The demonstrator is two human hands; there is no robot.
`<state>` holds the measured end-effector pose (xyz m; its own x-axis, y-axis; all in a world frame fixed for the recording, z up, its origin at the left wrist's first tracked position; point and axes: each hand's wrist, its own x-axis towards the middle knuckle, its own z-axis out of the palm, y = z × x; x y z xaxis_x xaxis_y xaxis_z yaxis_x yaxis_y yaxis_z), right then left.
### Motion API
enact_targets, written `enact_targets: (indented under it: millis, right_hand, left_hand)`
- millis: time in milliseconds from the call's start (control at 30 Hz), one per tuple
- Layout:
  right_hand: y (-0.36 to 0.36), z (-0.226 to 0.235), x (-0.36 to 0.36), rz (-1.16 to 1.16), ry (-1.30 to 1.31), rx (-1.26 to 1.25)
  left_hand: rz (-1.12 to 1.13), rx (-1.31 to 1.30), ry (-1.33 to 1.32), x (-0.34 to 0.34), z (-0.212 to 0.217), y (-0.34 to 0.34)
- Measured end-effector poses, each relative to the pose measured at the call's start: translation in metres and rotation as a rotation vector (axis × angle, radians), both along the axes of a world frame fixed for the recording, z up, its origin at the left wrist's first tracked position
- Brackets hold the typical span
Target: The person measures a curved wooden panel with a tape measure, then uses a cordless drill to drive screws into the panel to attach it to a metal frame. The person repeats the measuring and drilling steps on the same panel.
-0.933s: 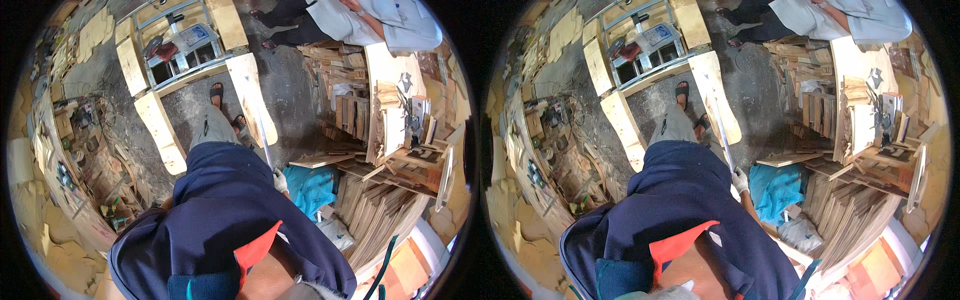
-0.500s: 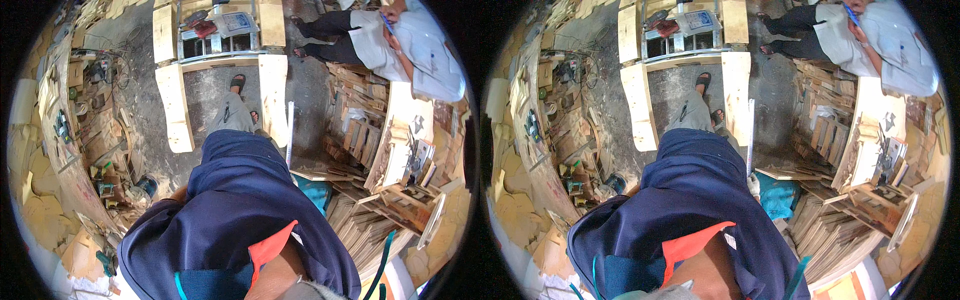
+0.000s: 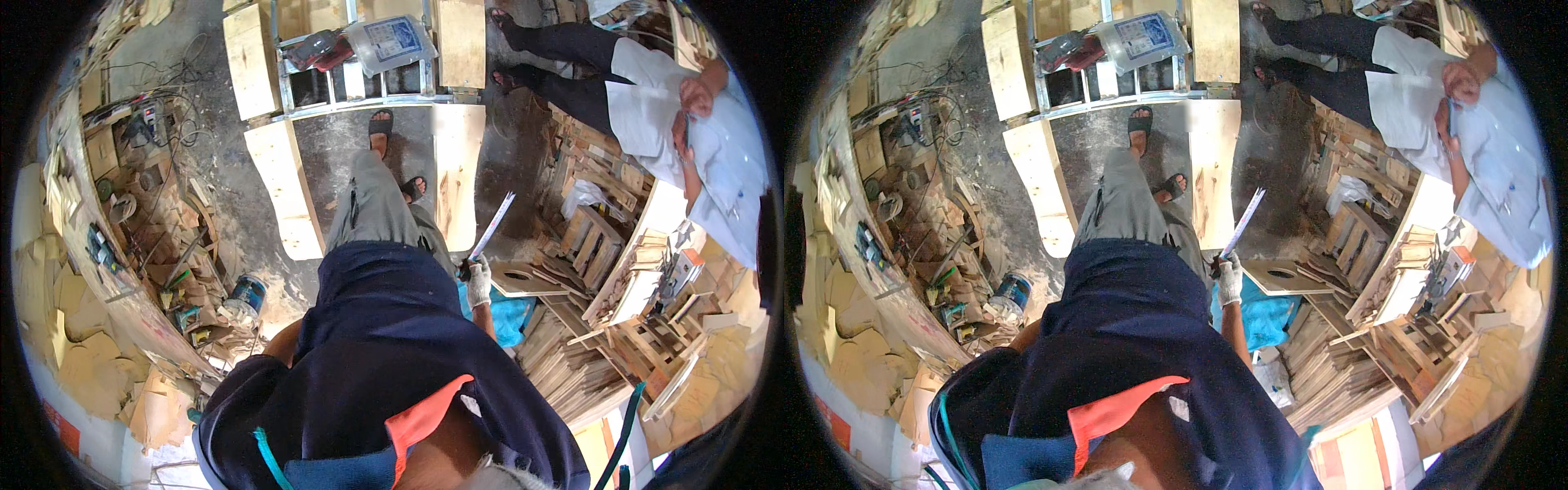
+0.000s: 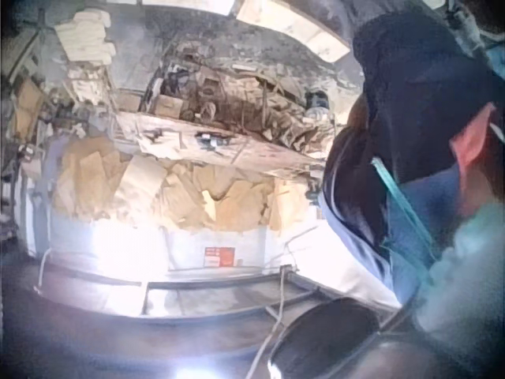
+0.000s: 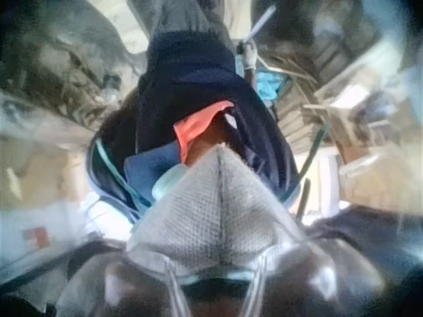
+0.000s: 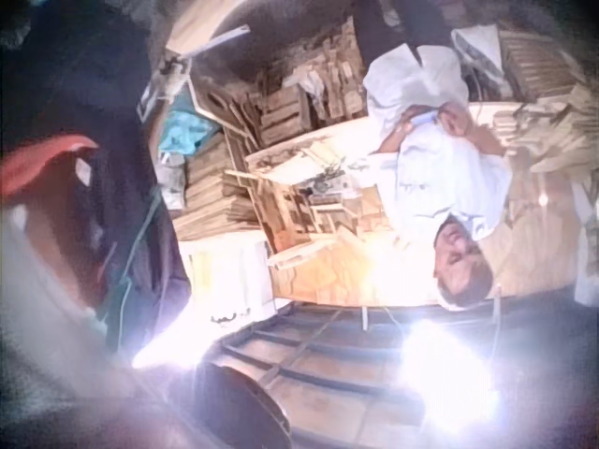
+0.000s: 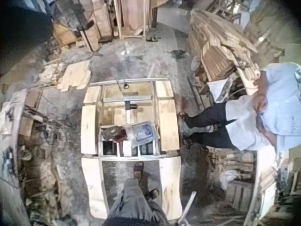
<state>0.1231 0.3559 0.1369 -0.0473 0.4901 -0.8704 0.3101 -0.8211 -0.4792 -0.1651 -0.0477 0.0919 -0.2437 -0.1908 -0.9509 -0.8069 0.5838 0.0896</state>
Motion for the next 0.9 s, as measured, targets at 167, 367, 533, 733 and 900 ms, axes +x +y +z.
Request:
enact_targets:
  millis: [167, 367, 533, 733, 900]
  right_hand:
    - [0.011, 0.010, -0.050, -0.014, -0.044, -0.072]
    - [0.031, 0.014, -0.090, -0.097, 0.132, 0.014]
    - [0.047, -0.006, -0.098, -0.017, 0.097, 0.101]
    - [0.074, -0.042, -0.096, -0.025, 0.099, 0.045]
    - [0.096, -0.057, -0.095, -0.026, 0.150, 0.068]
  left_hand:
    - [-0.034, 0.017, -0.022, -0.016, -0.048, 0.004]
    - [0.394, 0.241, 0.019, -0.076, -0.099, 0.078]
    - [-0.005, 0.263, 0.198, -0.155, -0.077, 0.192]
    - [-0.276, 0.317, 0.462, -0.131, -0.065, 0.287]
    - [-0.382, 0.415, 0.451, -0.103, -0.077, 0.309]
